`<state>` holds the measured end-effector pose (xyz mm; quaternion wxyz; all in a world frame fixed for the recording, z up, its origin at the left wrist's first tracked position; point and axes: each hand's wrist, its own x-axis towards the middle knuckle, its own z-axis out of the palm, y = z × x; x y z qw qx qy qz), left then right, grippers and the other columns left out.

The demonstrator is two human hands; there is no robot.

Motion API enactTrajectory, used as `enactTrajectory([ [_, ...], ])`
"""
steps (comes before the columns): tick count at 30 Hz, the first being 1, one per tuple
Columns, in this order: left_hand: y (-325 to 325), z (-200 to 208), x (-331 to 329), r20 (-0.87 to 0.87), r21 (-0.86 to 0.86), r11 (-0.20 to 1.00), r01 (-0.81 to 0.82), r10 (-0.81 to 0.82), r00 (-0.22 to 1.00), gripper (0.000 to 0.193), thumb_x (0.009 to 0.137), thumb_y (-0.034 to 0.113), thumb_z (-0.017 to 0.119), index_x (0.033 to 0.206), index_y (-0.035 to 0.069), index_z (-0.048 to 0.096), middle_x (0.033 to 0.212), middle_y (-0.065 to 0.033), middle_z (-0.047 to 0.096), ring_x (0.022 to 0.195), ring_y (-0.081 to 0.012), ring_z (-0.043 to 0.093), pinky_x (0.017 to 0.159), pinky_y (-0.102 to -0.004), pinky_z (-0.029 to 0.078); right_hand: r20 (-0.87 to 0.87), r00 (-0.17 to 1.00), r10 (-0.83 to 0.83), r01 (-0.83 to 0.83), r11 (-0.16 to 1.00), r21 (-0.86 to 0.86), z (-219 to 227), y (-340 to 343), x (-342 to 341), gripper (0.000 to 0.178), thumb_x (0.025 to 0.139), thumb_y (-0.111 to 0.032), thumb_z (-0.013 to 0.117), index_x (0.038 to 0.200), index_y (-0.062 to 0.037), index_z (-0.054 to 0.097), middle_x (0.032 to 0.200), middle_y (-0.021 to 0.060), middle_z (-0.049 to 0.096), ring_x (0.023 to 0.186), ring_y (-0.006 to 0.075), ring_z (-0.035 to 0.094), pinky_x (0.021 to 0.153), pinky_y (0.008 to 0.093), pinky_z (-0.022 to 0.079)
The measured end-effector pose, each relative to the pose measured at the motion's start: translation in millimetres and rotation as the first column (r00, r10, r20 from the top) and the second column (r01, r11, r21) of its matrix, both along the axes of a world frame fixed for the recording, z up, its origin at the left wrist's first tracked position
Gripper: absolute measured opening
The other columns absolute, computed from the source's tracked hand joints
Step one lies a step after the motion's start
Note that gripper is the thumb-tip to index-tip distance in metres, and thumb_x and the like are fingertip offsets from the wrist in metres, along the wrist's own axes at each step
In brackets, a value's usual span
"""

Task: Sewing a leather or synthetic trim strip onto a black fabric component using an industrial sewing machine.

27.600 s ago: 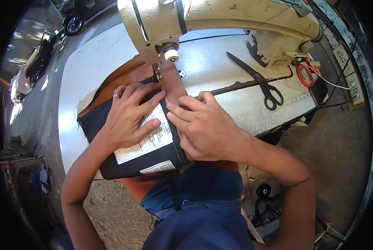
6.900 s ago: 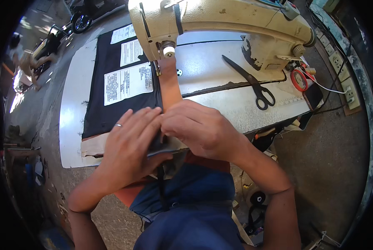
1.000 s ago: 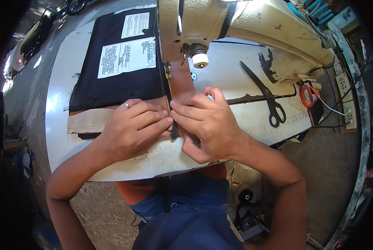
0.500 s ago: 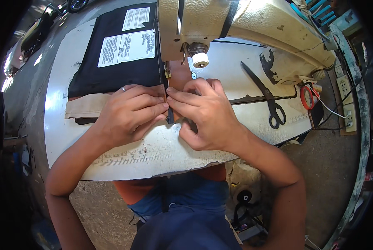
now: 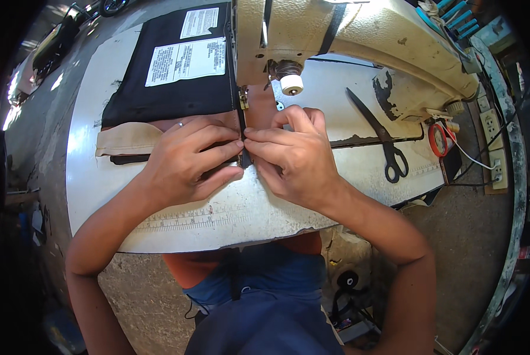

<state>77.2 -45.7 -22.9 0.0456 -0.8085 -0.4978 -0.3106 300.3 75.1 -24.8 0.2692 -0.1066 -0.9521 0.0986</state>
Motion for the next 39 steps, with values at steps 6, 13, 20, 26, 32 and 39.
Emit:
enactTrajectory([
  [6, -2, 2, 2, -0.037, 0.013, 1.000, -0.005, 0.006, 0.999, 0.024, 0.093, 0.014, 0.084, 0.113, 0.002, 0.079, 0.115, -0.0080, 0.075, 0.104, -0.0260, 0.071, 0.087, -0.0347, 0.059, -0.024, 1.000, 0.007, -0.007, 1.000, 0.013, 4, -3, 0, 0.038, 0.072, -0.001, 0.078, 0.109, -0.0084, 0.085, 0.122, -0.0016, 0.081, 0.107, 0.0251, 0.058, 0.101, 0.0423, 0.040],
  [13, 3, 1, -2, -0.069, 0.031, 0.999, -0.023, 0.025, 0.997, 0.023, 0.095, 0.014, 0.081, 0.115, 0.002, 0.079, 0.115, -0.0082, 0.075, 0.103, -0.0254, 0.072, 0.086, -0.0340, 0.059, -0.008, 1.000, -0.014, 0.014, 1.000, 0.022, 7, -6, -2, 0.043, 0.071, 0.001, 0.073, 0.111, -0.0093, 0.084, 0.122, -0.0010, 0.079, 0.107, 0.0258, 0.057, 0.100, 0.0433, 0.040],
  [20, 14, -1, -10, -0.036, 0.030, 0.999, -0.031, 0.032, 0.999, 0.019, 0.097, 0.012, 0.079, 0.112, 0.002, 0.081, 0.116, -0.0073, 0.076, 0.101, -0.0247, 0.072, 0.086, -0.0339, 0.059, 0.019, 0.999, -0.029, 0.028, 0.998, 0.049, 1, -1, 0, 0.049, 0.069, 0.000, 0.070, 0.116, -0.0092, 0.083, 0.126, 0.0006, 0.076, 0.108, 0.0273, 0.057, 0.101, 0.0417, 0.040],
  [26, 30, -8, -26, 0.012, 0.049, 0.999, 0.010, -0.010, 1.000, 0.013, 0.096, 0.011, 0.076, 0.102, 0.002, 0.082, 0.116, -0.0048, 0.075, 0.100, -0.0234, 0.071, 0.086, -0.0346, 0.058, 0.054, 0.998, -0.024, 0.023, 1.000, 0.021, 0, 2, -4, 0.055, 0.070, -0.001, 0.068, 0.123, -0.0070, 0.081, 0.129, 0.0056, 0.071, 0.110, 0.0284, 0.056, 0.102, 0.0402, 0.040],
  [32, 39, -8, -33, -0.017, 0.045, 0.999, -0.014, 0.015, 1.000, 0.014, 0.094, 0.008, 0.079, 0.104, 0.001, 0.086, 0.116, -0.0056, 0.078, 0.093, -0.0241, 0.072, 0.083, -0.0339, 0.058, 0.108, 0.993, -0.056, 0.054, 0.998, 0.019, 4, 2, -10, 0.062, 0.072, -0.001, 0.064, 0.132, -0.0047, 0.079, 0.139, 0.0111, 0.063, 0.112, 0.0291, 0.053, 0.102, 0.0398, 0.040],
  [39, 53, -9, -41, 0.010, 0.068, 0.997, -0.021, 0.020, 1.000, 0.015, 0.093, 0.007, 0.078, 0.105, 0.001, 0.085, 0.116, -0.0058, 0.077, 0.091, -0.0246, 0.070, 0.081, -0.0357, 0.057, 0.148, 0.984, -0.098, 0.094, 0.995, 0.034, 3, 0, -12, 0.067, 0.074, -0.002, 0.061, 0.139, -0.0045, 0.075, 0.144, 0.0136, 0.058, 0.110, 0.0292, 0.052, 0.102, 0.0391, 0.040],
])
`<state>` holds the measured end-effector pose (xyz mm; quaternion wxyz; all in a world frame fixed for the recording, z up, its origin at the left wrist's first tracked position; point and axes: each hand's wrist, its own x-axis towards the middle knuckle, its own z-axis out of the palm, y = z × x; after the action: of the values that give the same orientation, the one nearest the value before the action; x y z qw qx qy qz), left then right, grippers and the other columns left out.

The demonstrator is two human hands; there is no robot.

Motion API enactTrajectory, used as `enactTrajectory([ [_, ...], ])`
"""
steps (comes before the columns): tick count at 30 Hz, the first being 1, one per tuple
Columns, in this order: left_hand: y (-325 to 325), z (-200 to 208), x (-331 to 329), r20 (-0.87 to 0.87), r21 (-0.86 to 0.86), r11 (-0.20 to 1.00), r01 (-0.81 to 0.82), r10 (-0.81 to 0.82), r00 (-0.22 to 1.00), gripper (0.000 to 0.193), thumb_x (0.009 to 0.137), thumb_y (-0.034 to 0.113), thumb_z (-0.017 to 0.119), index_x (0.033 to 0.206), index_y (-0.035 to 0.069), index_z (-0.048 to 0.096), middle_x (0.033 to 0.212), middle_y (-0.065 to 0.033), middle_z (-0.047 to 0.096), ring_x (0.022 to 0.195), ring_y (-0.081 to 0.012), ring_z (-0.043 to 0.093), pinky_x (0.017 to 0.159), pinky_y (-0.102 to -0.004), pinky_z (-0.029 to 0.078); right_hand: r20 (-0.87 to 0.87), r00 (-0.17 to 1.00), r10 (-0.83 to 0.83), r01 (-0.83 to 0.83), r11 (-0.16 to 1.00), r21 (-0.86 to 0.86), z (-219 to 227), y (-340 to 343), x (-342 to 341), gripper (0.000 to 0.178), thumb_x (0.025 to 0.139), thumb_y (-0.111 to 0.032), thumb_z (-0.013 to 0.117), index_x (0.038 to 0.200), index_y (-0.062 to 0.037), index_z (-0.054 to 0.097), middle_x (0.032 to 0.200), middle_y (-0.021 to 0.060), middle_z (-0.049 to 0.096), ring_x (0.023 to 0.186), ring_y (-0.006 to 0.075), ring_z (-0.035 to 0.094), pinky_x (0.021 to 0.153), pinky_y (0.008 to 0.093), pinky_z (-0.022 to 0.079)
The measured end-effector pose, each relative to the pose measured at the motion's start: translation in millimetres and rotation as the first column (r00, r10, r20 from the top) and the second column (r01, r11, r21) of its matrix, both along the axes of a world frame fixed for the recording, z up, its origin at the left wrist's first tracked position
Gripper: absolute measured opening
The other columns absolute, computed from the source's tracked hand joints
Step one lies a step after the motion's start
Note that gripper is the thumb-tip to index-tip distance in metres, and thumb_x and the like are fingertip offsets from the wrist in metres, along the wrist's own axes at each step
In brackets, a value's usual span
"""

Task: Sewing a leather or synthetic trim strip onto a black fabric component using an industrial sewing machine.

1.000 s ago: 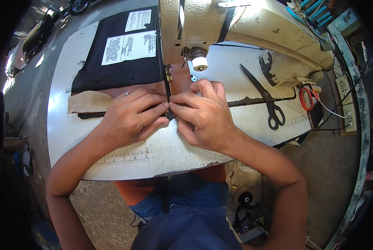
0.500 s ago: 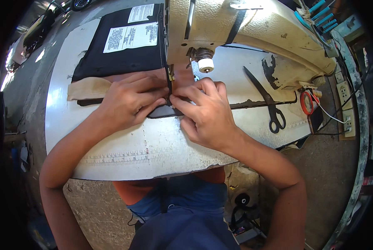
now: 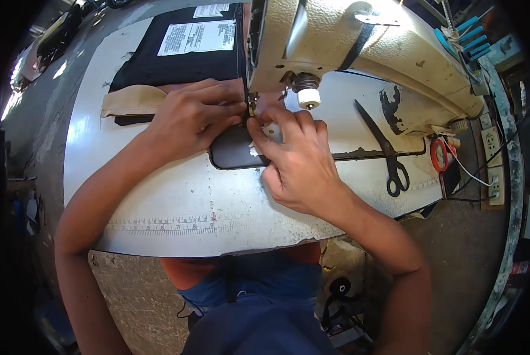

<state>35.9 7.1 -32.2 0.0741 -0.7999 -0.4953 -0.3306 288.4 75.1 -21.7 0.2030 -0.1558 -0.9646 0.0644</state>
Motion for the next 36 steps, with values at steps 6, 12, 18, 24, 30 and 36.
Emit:
enactTrajectory([
  [6, 7, 0, -2, 0.032, -0.006, 1.000, -0.006, 0.006, 0.999, 0.016, 0.092, 0.006, 0.078, 0.105, 0.001, 0.085, 0.116, -0.0055, 0.076, 0.091, -0.0254, 0.069, 0.081, -0.0367, 0.056, 0.021, 1.000, -0.020, 0.020, 1.000, -0.004, 4, 4, 5, 0.072, 0.074, -0.001, 0.060, 0.145, -0.0044, 0.070, 0.141, 0.0166, 0.059, 0.108, 0.0288, 0.052, 0.100, 0.0392, 0.041],
  [12, 15, 0, -9, -0.013, -0.021, 0.999, -0.046, 0.046, 0.999, 0.020, 0.094, 0.006, 0.078, 0.111, 0.001, 0.086, 0.122, -0.0052, 0.079, 0.092, -0.0238, 0.071, 0.081, -0.0348, 0.058, -0.252, 0.877, -0.409, 0.407, 0.911, -0.064, 26, 35, 55, 0.034, 0.090, -0.005, 0.065, 0.123, 0.0002, 0.074, 0.111, 0.0175, 0.069, 0.094, 0.0315, 0.063, 0.091, 0.0411, 0.051],
  [18, 23, -2, -12, -0.042, -0.026, 0.994, -0.104, 0.103, 0.994, 0.018, 0.096, 0.009, 0.077, 0.110, 0.001, 0.086, 0.121, -0.0040, 0.079, 0.093, -0.0241, 0.071, 0.083, -0.0363, 0.058, 0.021, 0.687, -0.727, 0.725, 0.682, -0.091, 19, 58, 115, 0.026, 0.094, -0.005, 0.067, 0.119, 0.0022, 0.072, 0.113, 0.0171, 0.070, 0.102, 0.0332, 0.066, 0.094, 0.0403, 0.053],
  [24, 28, 3, -16, -0.056, -0.048, 0.992, -0.118, 0.115, 0.992, 0.018, 0.099, 0.012, 0.075, 0.107, 0.001, 0.086, 0.119, -0.0018, 0.079, 0.093, -0.0238, 0.071, 0.083, -0.0371, 0.058, -0.033, 0.831, -0.556, 0.557, 0.827, 0.080, 2, 79, 130, 0.025, 0.096, -0.003, 0.066, 0.119, 0.0030, 0.071, 0.112, 0.0187, 0.070, 0.098, 0.0359, 0.066, 0.090, 0.0419, 0.054],
  [30, 36, -4, -24, -0.078, -0.047, 0.984, -0.173, 0.169, 0.982, 0.018, 0.100, 0.014, 0.074, 0.106, 0.004, 0.087, 0.117, 0.0000, 0.079, 0.092, -0.0233, 0.071, 0.082, -0.0365, 0.058, -0.115, 0.929, -0.351, 0.358, 0.932, 0.051, 19, 74, 74, 0.024, 0.095, 0.000, 0.063, 0.117, 0.0045, 0.070, 0.100, 0.0178, 0.072, 0.083, 0.0385, 0.065, 0.079, 0.0420, 0.055],
  [36, 44, -1, -28, -0.090, -0.024, 0.957, -0.290, 0.287, 0.954, 0.018, 0.098, 0.015, 0.075, 0.107, 0.007, 0.087, 0.117, 0.0009, 0.079, 0.092, -0.0239, 0.071, 0.080, -0.0368, 0.058, 0.248, 0.884, -0.395, 0.406, 0.914, 0.008, -37, 173, 74, 0.035, 0.100, -0.006, 0.060, 0.135, -0.0017, 0.063, 0.121, 0.0177, 0.069, 0.101, 0.0367, 0.066, 0.094, 0.0429, 0.054],
])
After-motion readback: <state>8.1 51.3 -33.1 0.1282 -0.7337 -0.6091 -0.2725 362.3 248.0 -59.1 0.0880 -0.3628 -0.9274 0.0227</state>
